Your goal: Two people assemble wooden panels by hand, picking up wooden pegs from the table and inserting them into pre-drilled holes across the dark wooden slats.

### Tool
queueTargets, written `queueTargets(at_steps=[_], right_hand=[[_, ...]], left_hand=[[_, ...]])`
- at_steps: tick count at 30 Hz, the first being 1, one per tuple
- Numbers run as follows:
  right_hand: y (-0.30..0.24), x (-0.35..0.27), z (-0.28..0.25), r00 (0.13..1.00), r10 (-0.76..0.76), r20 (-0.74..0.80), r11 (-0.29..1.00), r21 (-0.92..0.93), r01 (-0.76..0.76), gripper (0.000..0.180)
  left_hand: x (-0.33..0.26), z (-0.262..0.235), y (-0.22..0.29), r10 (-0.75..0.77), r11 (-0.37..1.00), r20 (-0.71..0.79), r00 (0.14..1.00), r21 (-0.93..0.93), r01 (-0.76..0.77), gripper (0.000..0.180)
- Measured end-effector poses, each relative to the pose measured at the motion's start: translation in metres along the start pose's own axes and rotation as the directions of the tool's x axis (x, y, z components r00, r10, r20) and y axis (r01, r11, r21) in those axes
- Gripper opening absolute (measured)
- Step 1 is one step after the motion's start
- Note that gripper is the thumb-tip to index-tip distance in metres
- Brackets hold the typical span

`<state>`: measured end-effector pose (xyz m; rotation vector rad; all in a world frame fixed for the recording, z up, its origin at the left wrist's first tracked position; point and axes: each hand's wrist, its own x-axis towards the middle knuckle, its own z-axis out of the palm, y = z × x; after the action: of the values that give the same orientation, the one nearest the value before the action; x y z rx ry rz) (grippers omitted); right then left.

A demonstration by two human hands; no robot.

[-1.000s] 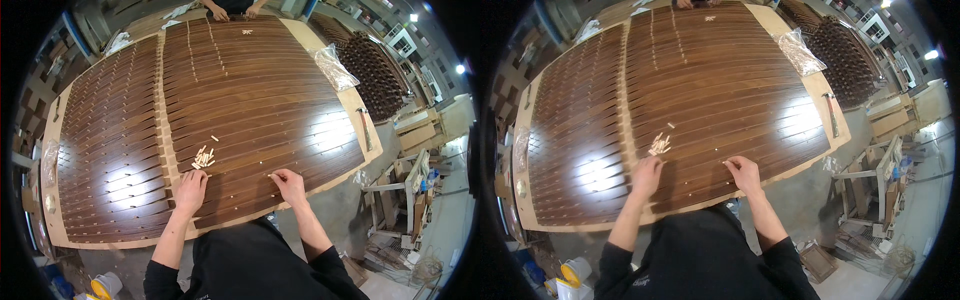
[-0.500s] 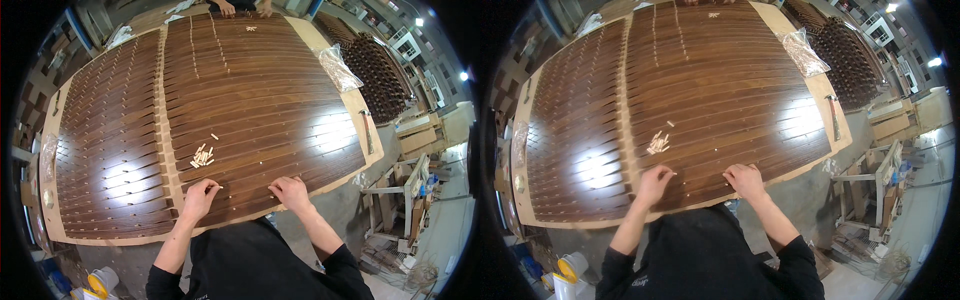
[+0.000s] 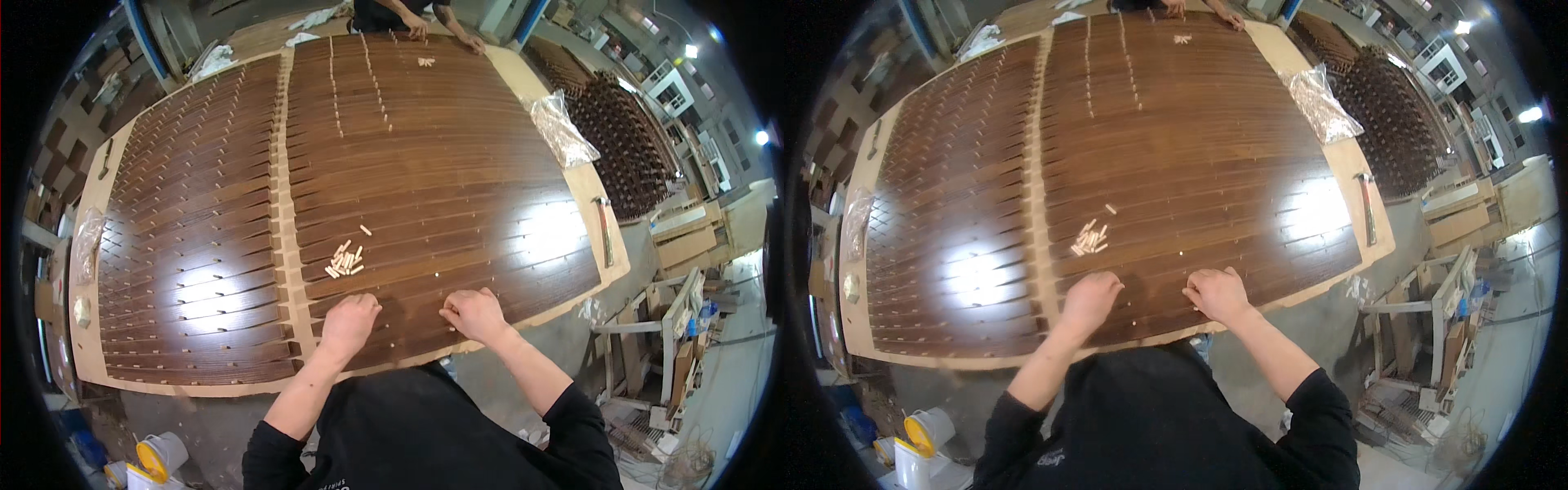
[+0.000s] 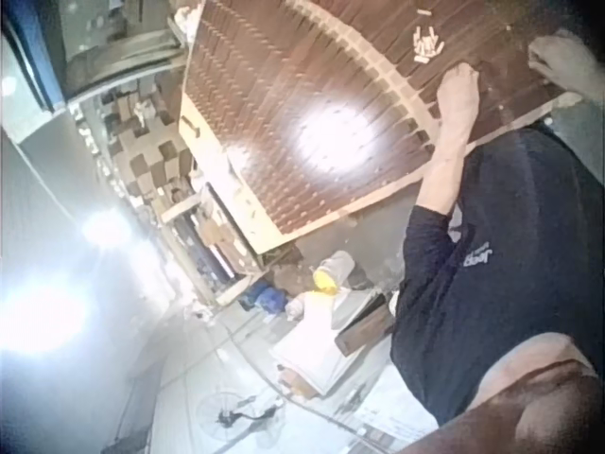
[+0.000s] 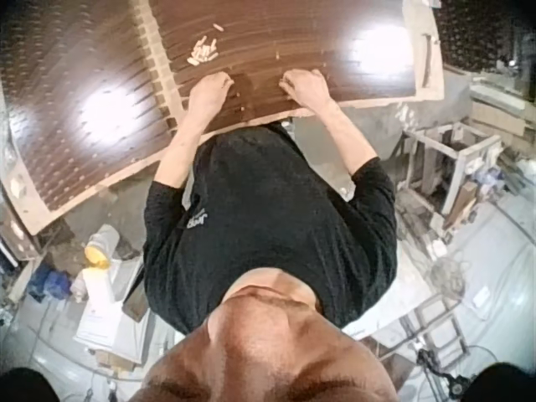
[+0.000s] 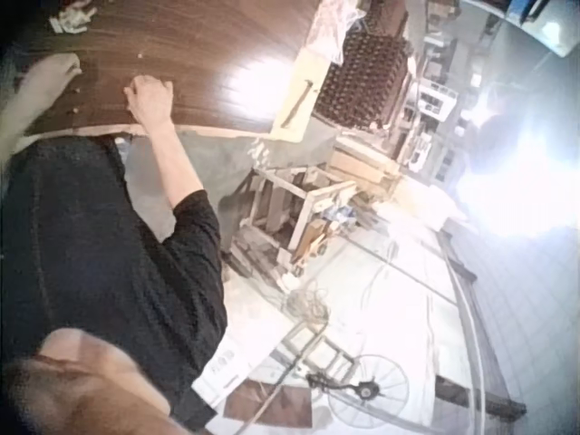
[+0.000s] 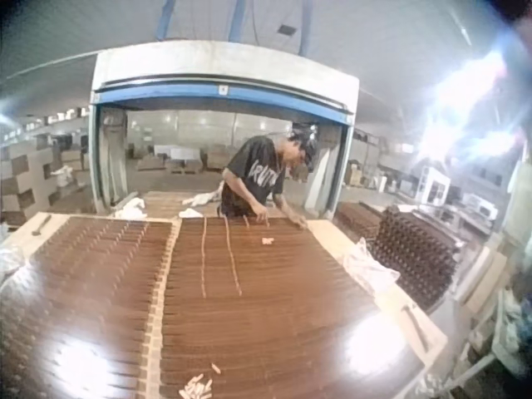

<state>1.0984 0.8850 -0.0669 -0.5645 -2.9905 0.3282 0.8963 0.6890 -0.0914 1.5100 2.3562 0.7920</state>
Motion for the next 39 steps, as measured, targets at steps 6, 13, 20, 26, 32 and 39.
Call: queueTargets(at_steps=[6, 13, 20, 26, 32, 39], right_hand=[[-0.02, 0.086, -0.006, 0.972, 0.234, 0.014, 0.868, 0.447, -0.215, 0.023], [-0.046, 0.181, 0.058, 0.972, 0.154, -0.176, 0.884, 0.464, -0.056, 0.024], [-0.018, 0.184, 0.065, 0.982, 0.166, -0.092, 0.879, 0.464, -0.106, 0.016], [-0.002, 0.127, 0.037, 0.943, 0.334, 0.0, 0.752, 0.604, -0.266, 0.025], [-0.002, 0.136, 0.041, 0.921, 0.363, -0.138, 0.762, 0.613, -0.209, 0.024], [0.027, 0.127, 0.039, 0.985, 0.112, -0.128, 0.926, 0.372, -0.058, 0.015]], left_hand=[[0.012, 0.005, 0.019, 0.055, 0.939, 0.094, 0.994, 0.335, -0.084, 0.016], [0.009, 0.015, 0.023, 0.146, 0.877, 0.138, 0.98, 0.439, -0.193, 0.009], [0.04, -0.019, 0.002, 0.01, 1.0, 0.129, 0.992, 0.009, -0.011, 0.02], [0.088, -0.011, -0.042, -0.116, 0.965, -0.158, 0.981, 0.217, 0.149, 0.02], [0.11, -0.014, -0.038, -0.064, 0.925, -0.015, 0.998, 0.374, 0.065, 0.014], [0.093, -0.046, -0.01, -0.329, 0.751, 0.102, 0.939, -0.574, 0.326, 0.021]])
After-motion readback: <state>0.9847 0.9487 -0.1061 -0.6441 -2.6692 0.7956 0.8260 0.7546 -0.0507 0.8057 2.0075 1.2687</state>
